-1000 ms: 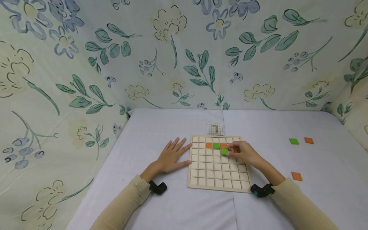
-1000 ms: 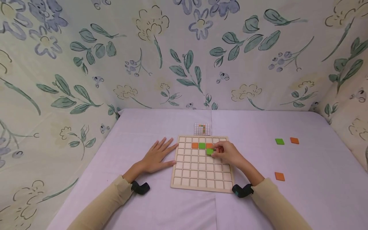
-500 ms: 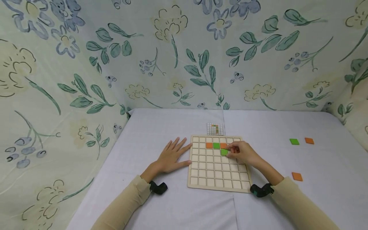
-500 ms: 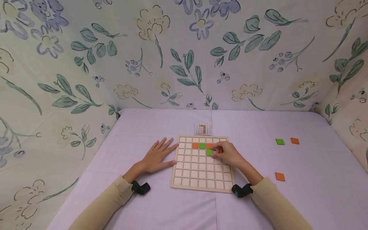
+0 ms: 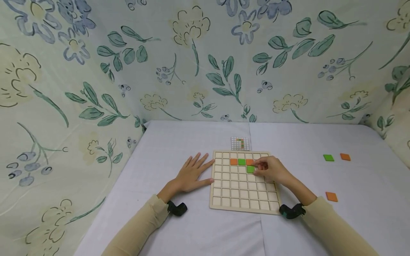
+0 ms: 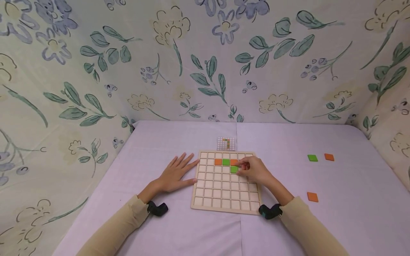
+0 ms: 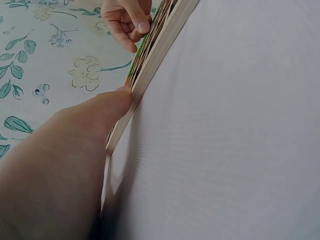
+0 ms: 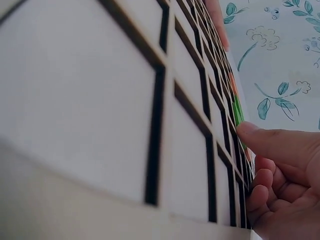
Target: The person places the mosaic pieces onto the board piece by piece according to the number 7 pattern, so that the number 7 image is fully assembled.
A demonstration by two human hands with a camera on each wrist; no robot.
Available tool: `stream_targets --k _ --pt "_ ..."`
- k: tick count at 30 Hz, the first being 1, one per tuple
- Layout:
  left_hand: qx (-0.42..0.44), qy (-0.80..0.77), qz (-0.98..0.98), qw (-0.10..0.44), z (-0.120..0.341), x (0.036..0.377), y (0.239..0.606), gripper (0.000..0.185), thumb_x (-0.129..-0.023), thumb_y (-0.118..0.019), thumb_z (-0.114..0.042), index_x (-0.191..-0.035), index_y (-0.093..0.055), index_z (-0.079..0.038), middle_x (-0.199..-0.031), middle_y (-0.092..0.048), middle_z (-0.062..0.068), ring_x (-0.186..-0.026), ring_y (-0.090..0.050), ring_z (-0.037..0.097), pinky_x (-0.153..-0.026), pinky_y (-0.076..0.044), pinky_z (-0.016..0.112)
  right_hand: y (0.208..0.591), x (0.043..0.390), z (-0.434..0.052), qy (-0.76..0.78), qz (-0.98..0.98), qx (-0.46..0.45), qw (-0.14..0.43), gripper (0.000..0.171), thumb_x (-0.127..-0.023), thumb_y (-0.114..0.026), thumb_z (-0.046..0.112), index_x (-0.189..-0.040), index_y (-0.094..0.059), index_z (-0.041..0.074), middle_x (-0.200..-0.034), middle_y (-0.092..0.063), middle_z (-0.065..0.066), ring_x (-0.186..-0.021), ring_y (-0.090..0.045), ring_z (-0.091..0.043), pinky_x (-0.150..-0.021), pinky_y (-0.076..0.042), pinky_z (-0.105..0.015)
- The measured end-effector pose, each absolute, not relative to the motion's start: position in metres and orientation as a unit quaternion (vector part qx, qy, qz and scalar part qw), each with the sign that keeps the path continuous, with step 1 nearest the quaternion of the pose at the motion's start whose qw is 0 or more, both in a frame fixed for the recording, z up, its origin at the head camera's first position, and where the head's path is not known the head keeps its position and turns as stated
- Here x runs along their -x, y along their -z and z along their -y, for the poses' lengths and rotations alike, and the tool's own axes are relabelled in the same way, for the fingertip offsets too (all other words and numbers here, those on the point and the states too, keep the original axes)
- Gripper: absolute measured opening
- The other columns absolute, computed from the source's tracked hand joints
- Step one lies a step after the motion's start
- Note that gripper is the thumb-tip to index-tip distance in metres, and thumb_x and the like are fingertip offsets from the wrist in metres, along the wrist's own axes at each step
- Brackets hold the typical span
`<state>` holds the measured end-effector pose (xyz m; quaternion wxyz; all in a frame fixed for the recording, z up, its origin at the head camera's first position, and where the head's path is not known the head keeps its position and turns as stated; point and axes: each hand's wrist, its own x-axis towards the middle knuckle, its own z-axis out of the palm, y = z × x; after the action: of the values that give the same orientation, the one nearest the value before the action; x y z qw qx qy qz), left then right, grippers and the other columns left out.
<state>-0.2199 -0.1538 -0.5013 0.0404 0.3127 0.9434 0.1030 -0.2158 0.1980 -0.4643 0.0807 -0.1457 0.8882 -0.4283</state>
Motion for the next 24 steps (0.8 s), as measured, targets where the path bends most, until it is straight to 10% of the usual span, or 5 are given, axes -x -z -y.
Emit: stream_targets --k 24 --pt "-0.317 -0.114 -0.941 0.032 0.153 0.221 0.503 0.081 -0.095 -0.032 -0.075 -0.161 -0.014 -0.034 -0.167 -0.007 0.002 -0.152 0.002 0.030 -0.119 0.001 0.053 0.432 0.169 -0.282 0.431 -0.895 0.109 0.024 0.042 -0.087 -0.080 0.022 -0.119 -0.068 -0.002 -0.083 -0.055 -0.008 -0.072 -0.051 -0.016 -0.056 -0.044 -0.025"
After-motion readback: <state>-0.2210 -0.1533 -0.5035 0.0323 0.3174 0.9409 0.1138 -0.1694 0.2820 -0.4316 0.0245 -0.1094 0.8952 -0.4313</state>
